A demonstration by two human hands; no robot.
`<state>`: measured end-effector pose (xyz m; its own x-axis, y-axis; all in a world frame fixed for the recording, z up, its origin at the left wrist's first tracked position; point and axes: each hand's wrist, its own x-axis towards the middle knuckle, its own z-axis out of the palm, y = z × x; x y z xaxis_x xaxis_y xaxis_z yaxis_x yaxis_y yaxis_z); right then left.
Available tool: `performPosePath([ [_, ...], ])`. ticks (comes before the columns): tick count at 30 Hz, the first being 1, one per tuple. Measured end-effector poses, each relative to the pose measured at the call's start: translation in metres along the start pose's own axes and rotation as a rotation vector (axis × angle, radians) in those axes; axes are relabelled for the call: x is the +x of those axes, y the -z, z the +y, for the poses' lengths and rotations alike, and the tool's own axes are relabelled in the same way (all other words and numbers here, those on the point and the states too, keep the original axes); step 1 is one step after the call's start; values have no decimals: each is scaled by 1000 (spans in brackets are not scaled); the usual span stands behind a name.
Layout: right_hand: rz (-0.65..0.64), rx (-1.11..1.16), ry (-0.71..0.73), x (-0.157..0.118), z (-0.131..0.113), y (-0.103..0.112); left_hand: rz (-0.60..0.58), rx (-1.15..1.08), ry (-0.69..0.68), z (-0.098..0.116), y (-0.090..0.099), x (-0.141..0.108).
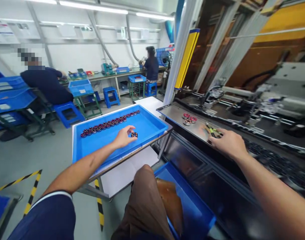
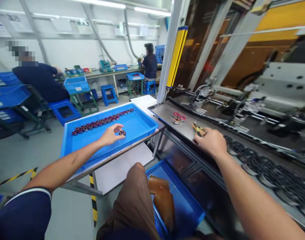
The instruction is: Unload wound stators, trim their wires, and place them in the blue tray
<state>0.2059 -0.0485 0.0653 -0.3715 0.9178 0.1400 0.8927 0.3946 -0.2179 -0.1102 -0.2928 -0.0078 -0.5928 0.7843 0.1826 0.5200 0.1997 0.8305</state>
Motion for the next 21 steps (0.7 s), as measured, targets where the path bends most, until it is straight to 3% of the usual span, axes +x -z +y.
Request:
performPosePath([
  [4, 43, -46, 26, 16, -1, -16, 42, 255, 53, -34, 2, 70],
  [8, 87, -65, 60, 23, 8, -28, 91, 421, 76, -60, -15, 110],
  [12, 105, -78, 57, 29, 15, -37, 151, 522, 64, -77, -38, 132],
  [16, 100, -76, 46, 32, 19, -41, 77, 572, 7, -87, -58, 142],
  [21, 96, -52, 43, 33, 19, -41, 96, 611, 29, -92, -60, 145],
])
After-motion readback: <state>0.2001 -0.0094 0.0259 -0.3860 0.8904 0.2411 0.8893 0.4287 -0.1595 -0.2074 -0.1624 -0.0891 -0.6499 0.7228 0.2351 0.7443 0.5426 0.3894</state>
